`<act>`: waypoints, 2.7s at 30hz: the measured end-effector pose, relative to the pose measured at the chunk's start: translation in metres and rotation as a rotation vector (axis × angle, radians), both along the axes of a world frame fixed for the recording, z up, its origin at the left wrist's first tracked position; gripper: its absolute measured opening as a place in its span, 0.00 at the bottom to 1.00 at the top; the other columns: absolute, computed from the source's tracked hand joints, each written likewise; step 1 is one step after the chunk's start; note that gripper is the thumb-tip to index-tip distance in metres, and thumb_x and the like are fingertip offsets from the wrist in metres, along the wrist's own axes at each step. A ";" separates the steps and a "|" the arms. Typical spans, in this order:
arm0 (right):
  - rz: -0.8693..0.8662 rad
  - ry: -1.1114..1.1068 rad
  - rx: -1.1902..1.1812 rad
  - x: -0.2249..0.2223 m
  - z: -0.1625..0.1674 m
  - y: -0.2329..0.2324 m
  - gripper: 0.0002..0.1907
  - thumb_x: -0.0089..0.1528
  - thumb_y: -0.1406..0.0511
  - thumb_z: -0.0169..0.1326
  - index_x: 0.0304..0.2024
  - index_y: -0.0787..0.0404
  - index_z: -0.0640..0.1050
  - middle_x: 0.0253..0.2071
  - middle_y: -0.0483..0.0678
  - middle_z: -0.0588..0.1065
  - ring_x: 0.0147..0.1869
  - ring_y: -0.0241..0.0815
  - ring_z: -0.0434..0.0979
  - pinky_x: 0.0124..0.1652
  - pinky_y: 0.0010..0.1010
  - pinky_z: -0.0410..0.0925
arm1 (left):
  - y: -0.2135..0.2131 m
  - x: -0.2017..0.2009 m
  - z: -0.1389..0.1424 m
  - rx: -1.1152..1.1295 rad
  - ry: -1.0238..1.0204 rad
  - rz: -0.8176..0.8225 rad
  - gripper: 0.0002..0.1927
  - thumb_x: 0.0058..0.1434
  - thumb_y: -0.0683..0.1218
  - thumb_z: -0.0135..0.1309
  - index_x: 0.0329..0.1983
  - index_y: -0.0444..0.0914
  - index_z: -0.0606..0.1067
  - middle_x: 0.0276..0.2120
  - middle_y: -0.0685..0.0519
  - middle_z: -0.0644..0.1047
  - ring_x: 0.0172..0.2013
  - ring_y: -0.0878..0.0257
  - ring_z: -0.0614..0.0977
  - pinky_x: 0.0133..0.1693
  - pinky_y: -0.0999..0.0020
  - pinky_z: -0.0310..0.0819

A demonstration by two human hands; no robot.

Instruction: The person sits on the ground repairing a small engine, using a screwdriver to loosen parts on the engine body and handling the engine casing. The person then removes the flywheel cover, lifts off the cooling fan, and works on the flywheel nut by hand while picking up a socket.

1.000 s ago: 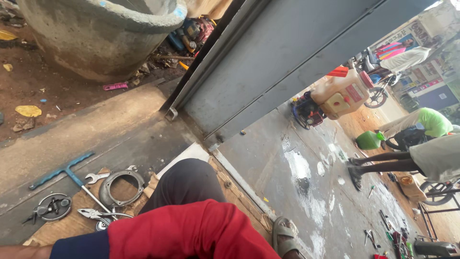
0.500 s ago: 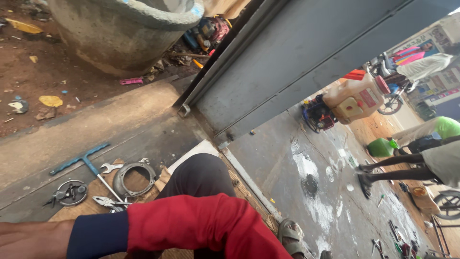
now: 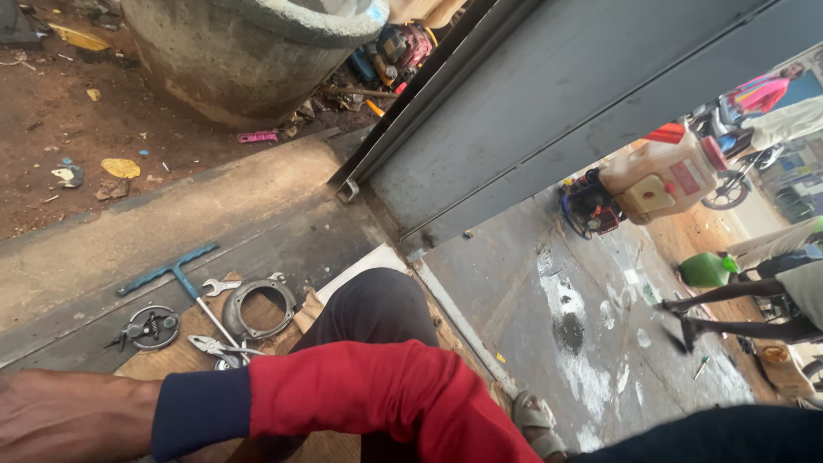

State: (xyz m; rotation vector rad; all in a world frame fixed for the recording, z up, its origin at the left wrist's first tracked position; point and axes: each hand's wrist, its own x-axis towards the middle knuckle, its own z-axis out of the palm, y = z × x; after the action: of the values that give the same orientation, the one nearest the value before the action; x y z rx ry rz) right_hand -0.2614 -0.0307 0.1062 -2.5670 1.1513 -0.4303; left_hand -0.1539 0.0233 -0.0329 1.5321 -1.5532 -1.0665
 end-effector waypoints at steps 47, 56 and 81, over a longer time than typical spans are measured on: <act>0.292 0.521 0.168 0.072 0.010 -0.045 0.16 0.51 0.55 0.62 0.27 0.62 0.81 0.29 0.58 0.77 0.40 0.56 0.80 0.46 0.41 0.70 | 0.022 0.111 0.008 0.046 -0.168 -0.148 0.81 0.17 0.68 0.79 0.75 0.34 0.55 0.67 0.40 0.64 0.71 0.42 0.60 0.70 0.48 0.46; 0.206 0.333 0.328 0.076 0.032 -0.031 0.19 0.45 0.60 0.65 0.38 0.59 0.83 0.35 0.55 0.80 0.45 0.59 0.80 0.43 0.50 0.68 | 0.030 0.105 0.017 0.128 -0.270 -0.152 0.80 0.20 0.71 0.76 0.76 0.36 0.56 0.67 0.41 0.66 0.69 0.45 0.64 0.68 0.51 0.54; -0.297 -0.744 1.027 0.081 0.009 -0.009 0.08 0.54 0.77 0.57 0.33 0.63 0.82 0.29 0.46 0.78 0.30 0.32 0.75 0.28 0.24 0.65 | 0.036 0.104 0.048 0.057 -0.166 -0.046 0.66 0.22 0.68 0.76 0.66 0.39 0.67 0.59 0.46 0.74 0.61 0.48 0.74 0.61 0.53 0.66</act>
State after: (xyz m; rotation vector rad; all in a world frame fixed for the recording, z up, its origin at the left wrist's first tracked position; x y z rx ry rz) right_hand -0.1799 -0.0400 0.1156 -1.2038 1.0451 -0.5808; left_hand -0.0501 0.0588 0.0149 1.6664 -1.6907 -1.0388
